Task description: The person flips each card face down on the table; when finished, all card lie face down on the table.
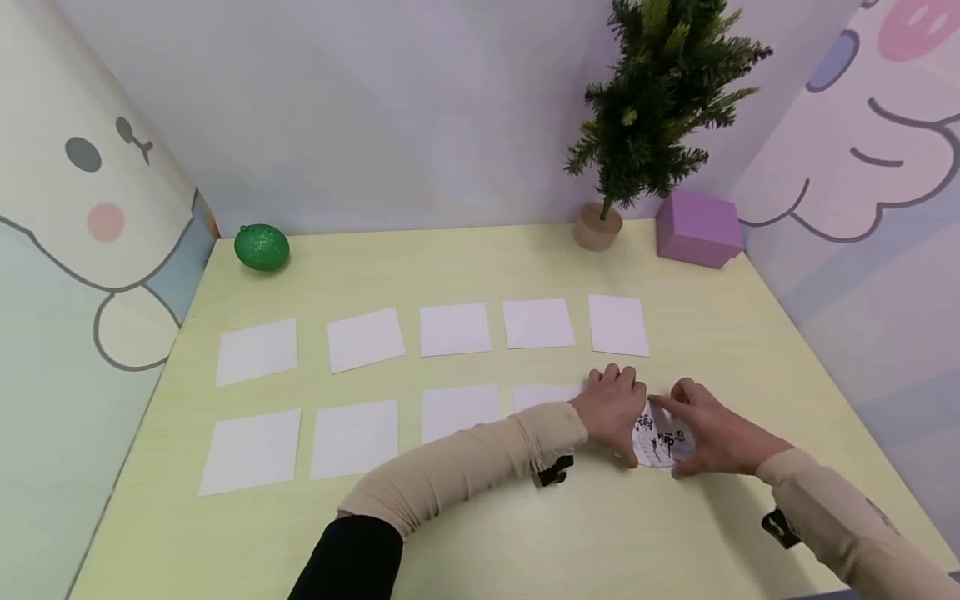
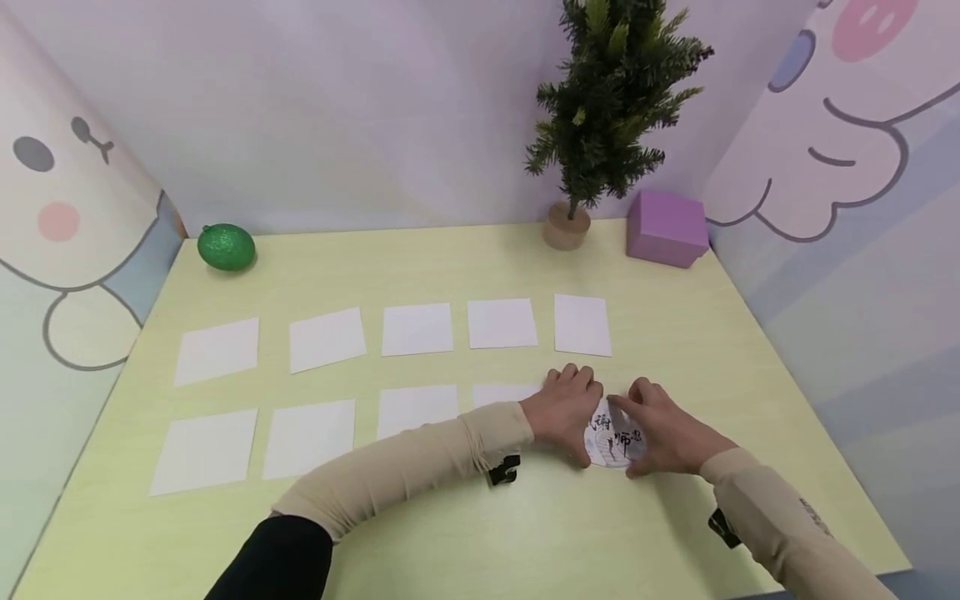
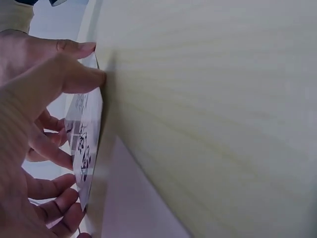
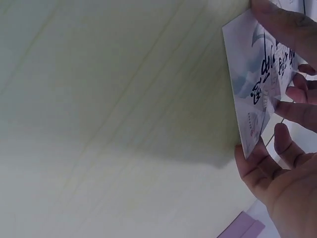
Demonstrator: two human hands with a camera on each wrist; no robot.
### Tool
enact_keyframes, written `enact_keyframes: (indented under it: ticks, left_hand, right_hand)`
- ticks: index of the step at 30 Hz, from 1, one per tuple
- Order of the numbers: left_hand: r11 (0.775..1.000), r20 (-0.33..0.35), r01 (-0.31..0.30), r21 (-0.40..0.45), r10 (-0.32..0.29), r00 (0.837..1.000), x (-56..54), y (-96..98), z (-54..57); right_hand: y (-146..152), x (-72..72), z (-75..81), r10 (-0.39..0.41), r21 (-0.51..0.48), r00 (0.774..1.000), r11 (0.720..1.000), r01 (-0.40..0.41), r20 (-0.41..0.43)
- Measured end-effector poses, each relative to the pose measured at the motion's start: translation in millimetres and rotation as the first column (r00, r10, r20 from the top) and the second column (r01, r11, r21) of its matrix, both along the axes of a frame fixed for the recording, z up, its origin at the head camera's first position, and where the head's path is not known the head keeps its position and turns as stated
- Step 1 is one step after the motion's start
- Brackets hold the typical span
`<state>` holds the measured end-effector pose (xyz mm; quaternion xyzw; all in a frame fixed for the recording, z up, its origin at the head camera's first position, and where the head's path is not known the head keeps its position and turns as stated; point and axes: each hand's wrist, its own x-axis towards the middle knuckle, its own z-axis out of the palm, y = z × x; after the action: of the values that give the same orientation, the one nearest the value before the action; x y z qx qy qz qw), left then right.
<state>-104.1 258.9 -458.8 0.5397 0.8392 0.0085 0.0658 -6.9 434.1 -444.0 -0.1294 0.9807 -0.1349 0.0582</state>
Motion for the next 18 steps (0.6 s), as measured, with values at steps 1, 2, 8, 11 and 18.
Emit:
enact_keyframes:
  ticks: [1,2,8,11,18]
  left_hand:
    - [1.000,-0.002,0.002,-0.002,-0.002,1.000,0.0,-0.1,-0.4]
    - [1.000,-0.003,0.004,0.002,-0.004,1.000,-0.1,-0.2,-1.1]
    - [0.999,-0.018,0.014,0.041,-0.013,1.000,-3.8,-2.7,0.1]
    - [0.996,-0.016,0.032,0.089,-0.030,0.999,-4.4,-2.4,4.6]
    - [0.973,-0.018,0.030,0.227,-0.027,0.999,-1.5,-0.2,13.8]
  right_hand:
    - [-1,0.5,0.0,0.010,0.002,1.000,1.000,-0.010,-0.018]
    - [-2,1.1,-0.1,0.022,0.012,0.999,1.000,-0.022,-0.045]
    - [-4,2.4,2.9,0.086,0.104,0.971,0.992,-0.065,-0.223]
    - [-6,0.5,13.5,0.099,0.125,0.959,0.990,-0.068,-0.267]
    - [-10,-2.0,41.0,0.124,0.114,0.940,0.989,-0.092,-0.318]
